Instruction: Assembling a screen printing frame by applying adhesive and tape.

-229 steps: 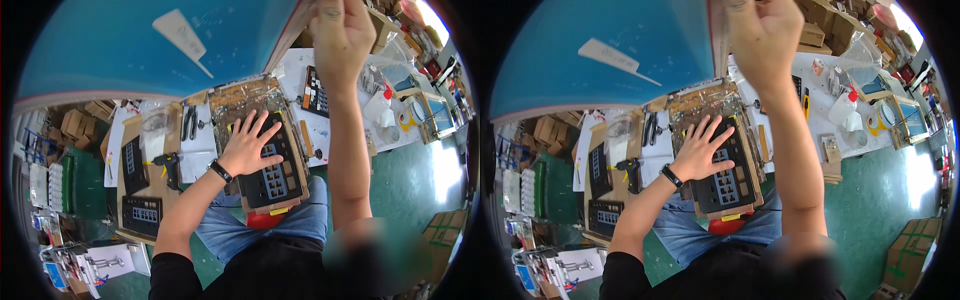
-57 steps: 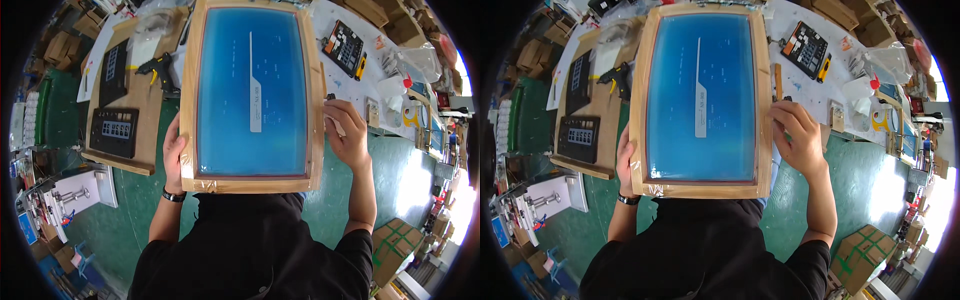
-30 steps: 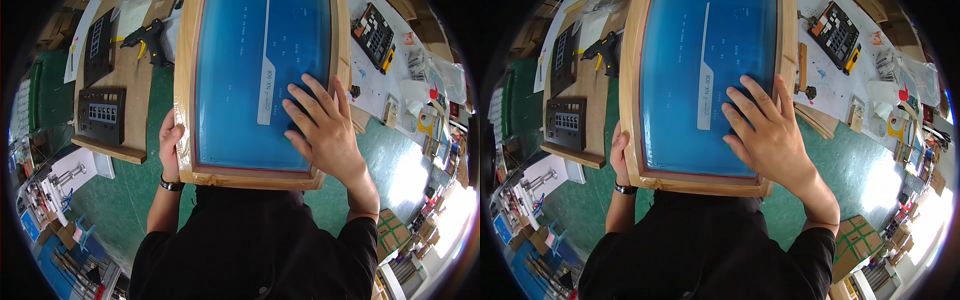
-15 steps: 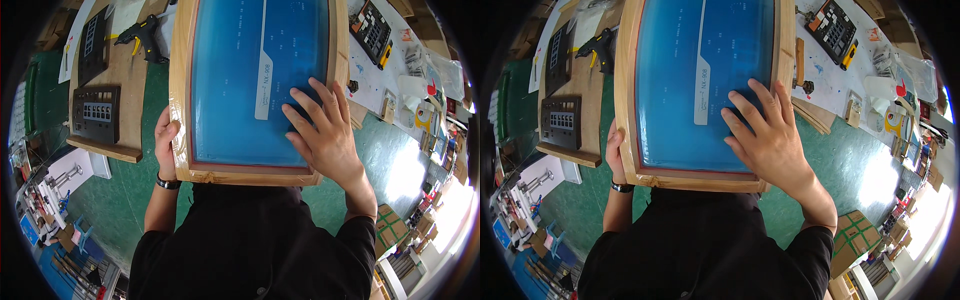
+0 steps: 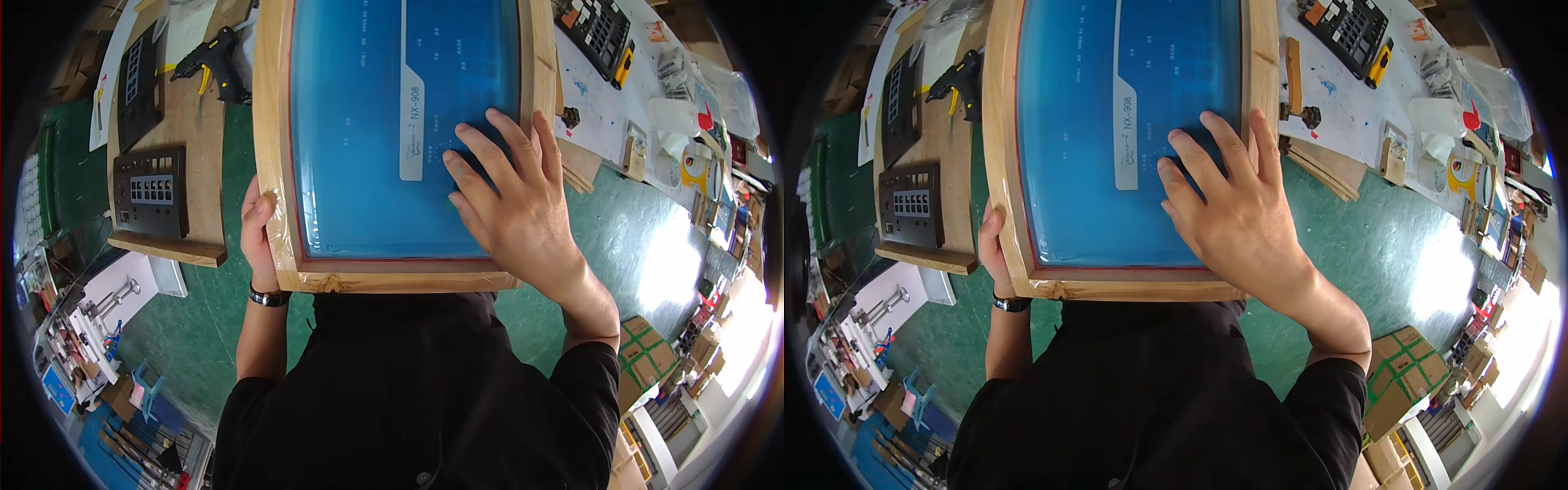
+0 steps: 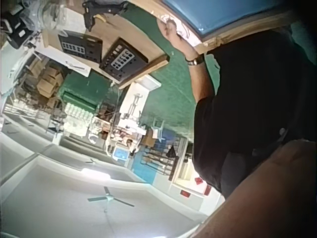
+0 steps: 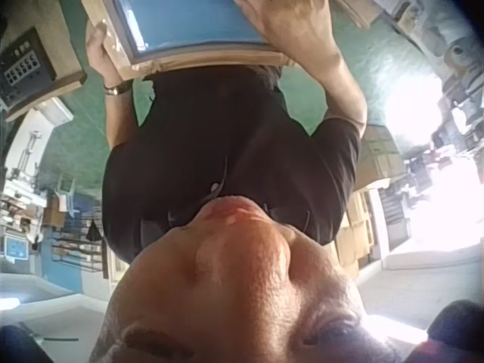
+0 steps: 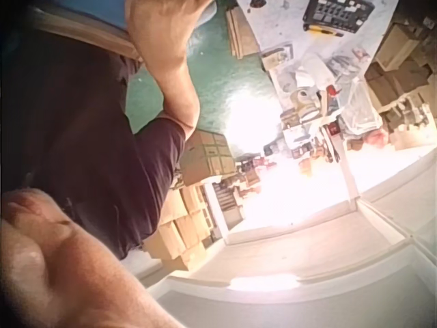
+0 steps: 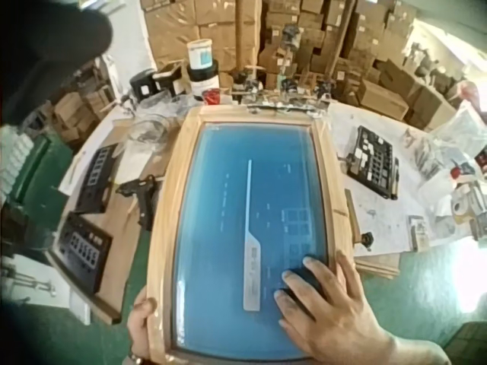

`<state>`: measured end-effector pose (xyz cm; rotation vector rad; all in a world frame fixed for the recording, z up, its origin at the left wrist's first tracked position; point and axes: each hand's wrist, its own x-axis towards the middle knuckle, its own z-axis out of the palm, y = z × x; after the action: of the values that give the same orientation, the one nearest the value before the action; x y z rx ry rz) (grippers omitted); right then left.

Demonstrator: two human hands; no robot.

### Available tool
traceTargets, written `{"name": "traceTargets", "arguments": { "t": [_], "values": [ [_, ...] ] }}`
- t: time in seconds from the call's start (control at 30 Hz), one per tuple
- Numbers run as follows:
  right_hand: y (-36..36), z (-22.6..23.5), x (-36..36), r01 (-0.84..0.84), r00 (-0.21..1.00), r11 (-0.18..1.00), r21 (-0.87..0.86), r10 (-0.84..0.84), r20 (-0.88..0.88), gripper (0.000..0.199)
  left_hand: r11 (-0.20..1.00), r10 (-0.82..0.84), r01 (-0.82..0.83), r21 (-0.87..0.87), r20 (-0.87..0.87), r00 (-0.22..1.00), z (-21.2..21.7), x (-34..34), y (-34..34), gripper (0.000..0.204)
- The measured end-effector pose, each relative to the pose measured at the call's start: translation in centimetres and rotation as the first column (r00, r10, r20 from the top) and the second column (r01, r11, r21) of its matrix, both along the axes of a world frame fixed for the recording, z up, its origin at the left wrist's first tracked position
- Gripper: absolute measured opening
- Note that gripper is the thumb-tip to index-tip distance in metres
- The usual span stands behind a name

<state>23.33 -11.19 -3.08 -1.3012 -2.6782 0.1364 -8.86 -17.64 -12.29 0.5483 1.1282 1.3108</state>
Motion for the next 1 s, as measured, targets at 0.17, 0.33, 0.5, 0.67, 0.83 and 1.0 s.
{"name": "traceTargets", "arguments": {
  "t": [0.17,0.33,0.5,0.67,0.83,1.0],
  "values": [
    [-0.2,-0.8,-0.2,0.024,0.999,0.998,0.056,-0.021,-0.050,0.032,0.999,0.023,-0.024,-0.045,-0.023,0.999,0.4,0.2,-0.2,0.059],
    [-0.5,-1.3,-0.2,0.035,0.997,0.997,0.066,-0.031,-0.068,0.032,0.997,0.024,-0.026,-0.075,-0.036,0.999,0.3,0.0,-0.3,0.060],
    [-0.6,-1.0,-0.2,0.044,0.995,0.998,0.052,-0.039,-0.089,0.034,0.993,0.050,-0.053,-0.103,-0.027,0.998,0.1,-0.2,-0.6,0.061],
    [-0.8,-0.8,-0.2,0.057,0.991,0.998,-0.015,-0.058,-0.118,0.035,0.985,0.098,-0.096,-0.144,0.011,0.995,-0.1,-0.2,-0.8,0.062],
    [-0.4,-1.5,-0.4,0.056,0.994,0.996,0.063,-0.050,-0.099,0.035,0.982,0.118,-0.109,-0.157,0.050,0.992,-0.2,-0.4,-1.0,0.061],
    [-0.3,-1.4,-0.3,0.053,0.995,0.997,0.061,-0.048,-0.083,0.035,0.981,0.130,-0.120,-0.150,0.061,0.990,-0.3,-0.5,-1.1,0.061]
  ]
}}
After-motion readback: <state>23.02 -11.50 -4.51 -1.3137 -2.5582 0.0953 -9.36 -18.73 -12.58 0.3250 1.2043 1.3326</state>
